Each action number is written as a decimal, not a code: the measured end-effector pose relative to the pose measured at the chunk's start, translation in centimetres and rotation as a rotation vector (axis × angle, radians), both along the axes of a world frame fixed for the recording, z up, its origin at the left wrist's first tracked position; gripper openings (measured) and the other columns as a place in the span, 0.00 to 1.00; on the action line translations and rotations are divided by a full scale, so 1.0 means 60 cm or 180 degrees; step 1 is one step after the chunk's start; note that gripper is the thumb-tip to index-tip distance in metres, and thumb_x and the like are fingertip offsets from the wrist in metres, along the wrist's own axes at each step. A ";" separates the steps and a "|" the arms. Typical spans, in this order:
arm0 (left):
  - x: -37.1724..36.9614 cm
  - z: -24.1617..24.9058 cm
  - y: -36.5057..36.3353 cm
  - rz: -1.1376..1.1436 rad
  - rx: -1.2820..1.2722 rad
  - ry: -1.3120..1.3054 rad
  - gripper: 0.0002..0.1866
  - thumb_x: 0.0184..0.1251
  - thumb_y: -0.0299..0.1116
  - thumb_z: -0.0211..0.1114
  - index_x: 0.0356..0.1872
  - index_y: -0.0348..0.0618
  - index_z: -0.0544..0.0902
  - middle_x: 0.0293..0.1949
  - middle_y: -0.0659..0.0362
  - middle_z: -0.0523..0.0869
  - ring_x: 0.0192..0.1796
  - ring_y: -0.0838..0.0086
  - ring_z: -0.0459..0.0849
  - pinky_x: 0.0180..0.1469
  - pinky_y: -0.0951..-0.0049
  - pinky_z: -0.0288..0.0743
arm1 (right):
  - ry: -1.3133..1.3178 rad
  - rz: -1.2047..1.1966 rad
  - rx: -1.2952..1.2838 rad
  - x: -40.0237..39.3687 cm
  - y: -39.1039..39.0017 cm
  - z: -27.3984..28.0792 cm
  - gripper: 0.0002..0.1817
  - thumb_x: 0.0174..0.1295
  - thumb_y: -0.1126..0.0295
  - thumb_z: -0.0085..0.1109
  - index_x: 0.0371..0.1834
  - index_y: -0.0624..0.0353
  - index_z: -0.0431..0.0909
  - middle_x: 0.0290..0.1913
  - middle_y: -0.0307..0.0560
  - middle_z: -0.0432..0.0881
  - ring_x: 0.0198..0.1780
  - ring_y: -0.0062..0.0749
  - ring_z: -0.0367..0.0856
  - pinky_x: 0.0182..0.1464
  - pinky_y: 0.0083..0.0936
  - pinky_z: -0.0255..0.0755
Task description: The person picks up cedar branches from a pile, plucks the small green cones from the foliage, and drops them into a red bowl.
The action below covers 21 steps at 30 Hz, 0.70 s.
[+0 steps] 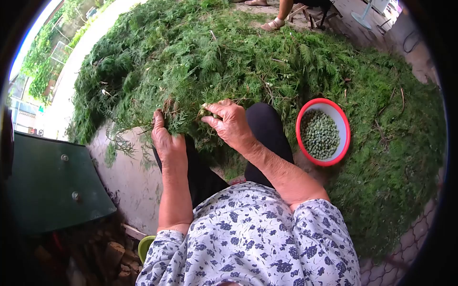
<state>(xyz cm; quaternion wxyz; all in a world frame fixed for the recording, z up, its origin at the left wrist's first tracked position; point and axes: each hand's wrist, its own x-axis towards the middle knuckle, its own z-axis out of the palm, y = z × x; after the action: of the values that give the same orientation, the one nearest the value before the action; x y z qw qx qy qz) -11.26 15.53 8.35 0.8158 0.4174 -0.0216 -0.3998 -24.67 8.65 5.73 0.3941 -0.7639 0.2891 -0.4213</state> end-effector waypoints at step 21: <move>0.036 -0.054 -0.028 0.0303 0.0183 0.0627 0.19 0.69 0.43 0.50 0.49 0.38 0.74 0.46 0.53 0.80 0.46 0.64 0.79 0.51 0.63 0.75 | -0.0945 0.1026 0.3674 -0.146 -0.060 -0.050 0.15 0.57 0.72 0.59 0.46 0.66 0.74 0.25 0.37 0.75 0.19 0.13 0.70 0.13 0.08 0.55</move>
<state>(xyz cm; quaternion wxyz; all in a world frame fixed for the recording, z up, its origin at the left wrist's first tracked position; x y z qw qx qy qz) -9.12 13.85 5.12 0.8197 0.3998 0.0899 -0.4002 -33.42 5.06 2.72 0.8387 -0.3948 0.2934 -0.2338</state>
